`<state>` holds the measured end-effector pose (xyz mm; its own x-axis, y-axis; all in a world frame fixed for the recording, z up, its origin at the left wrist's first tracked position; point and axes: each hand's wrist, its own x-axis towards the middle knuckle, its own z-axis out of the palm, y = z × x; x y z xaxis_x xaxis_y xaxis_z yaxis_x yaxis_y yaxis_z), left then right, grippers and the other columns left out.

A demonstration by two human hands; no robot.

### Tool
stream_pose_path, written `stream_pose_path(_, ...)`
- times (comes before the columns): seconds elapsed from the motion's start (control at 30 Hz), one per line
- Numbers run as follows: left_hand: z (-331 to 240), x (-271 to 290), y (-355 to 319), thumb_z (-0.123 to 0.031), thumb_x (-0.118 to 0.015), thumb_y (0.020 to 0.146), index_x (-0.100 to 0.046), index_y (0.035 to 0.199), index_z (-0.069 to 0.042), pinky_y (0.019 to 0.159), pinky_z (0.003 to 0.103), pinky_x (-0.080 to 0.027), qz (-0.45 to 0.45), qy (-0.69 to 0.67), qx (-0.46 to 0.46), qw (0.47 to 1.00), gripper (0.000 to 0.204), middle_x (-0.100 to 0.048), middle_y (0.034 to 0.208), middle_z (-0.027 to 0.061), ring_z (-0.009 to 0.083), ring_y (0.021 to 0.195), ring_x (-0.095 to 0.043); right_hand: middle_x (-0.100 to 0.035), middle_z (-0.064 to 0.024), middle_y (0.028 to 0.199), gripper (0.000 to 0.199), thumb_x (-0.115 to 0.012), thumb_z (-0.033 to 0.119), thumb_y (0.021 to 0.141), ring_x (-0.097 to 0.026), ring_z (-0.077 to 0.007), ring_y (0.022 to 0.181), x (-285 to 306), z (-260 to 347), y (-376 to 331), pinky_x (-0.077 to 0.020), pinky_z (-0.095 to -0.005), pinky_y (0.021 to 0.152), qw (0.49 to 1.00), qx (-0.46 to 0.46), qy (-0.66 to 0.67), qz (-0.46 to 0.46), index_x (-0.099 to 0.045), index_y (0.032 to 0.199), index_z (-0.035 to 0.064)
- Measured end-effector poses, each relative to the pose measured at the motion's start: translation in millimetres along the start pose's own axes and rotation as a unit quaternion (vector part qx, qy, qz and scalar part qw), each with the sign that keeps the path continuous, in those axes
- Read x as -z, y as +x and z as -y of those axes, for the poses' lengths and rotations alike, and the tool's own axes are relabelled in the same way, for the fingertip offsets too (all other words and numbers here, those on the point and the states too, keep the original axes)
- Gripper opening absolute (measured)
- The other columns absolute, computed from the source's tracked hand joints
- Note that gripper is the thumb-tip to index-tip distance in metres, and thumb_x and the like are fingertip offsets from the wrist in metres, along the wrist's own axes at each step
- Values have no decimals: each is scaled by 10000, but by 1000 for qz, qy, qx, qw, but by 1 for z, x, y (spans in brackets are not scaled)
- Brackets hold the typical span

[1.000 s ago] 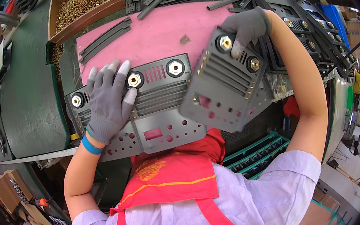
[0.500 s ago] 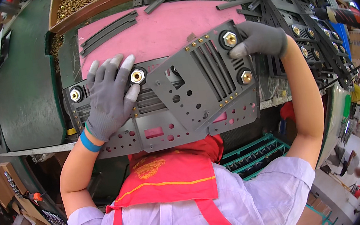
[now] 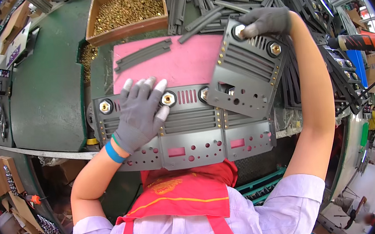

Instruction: Use an electric screwdriver to attach components to metal plates on a workbench.

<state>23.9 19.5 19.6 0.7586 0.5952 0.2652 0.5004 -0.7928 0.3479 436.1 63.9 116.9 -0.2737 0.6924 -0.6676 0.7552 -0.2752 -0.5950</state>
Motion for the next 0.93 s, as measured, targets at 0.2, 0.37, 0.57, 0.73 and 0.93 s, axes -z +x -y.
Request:
stream_pose_path(0.2, -2, -4, 3, -305, -581, 828, -529, 1300, -65, 1102, 504, -225, -16, 5, 1, 1000, 532, -537, 1240, 183, 327, 1162, -494, -700, -72, 1033, 674, -842, 303, 688, -631, -135, 859, -3, -1, 34, -510, -315, 772, 987, -142, -73, -12, -610, 1263, 42)
stream_pose_path(0.37, 2, 0, -1, -296, -590, 823, -530, 1297, -66, 1103, 505, -220, -6, -1, 14, 1000, 531, -527, 1250, 182, 331, 1173, -488, -704, -67, 942, 518, -779, 244, 749, -641, -133, 796, -2, 60, 28, -523, -279, 661, 957, -258, -118, -64, -648, 1213, 53)
stream_pose_path(0.57, 0, 2, -1, -303, -584, 834, -530, 1301, -71, 1089, 519, -236, -1, -16, 7, 1000, 524, -532, 1254, 185, 335, 1175, -492, -674, -189, 1074, 363, -600, 287, 839, -649, -315, 1004, 85, -54, 67, -508, -389, 868, 854, -174, -191, -452, -675, 1129, 82)
stream_pose_path(0.73, -1, -1, 0, -310, -580, 838, -534, 1296, -70, 1082, 522, -248, 6, -20, 14, 1000, 519, -538, 1252, 190, 341, 1162, -502, -624, -208, 1184, 381, -561, 272, 834, -585, -378, 1121, 107, -117, 128, -458, -422, 968, 812, -261, -184, -489, -670, 1131, 61)
stream_pose_path(0.93, -1, 6, 3, -317, -579, 841, -535, 1300, -73, 1092, 518, -232, 23, -11, 20, 999, 521, -536, 1258, 185, 342, 1174, -493, -670, -252, 1003, 334, -594, 202, 797, -630, -371, 1044, 139, -168, 146, -485, -378, 915, 833, -248, -157, -470, -699, 1063, 31)
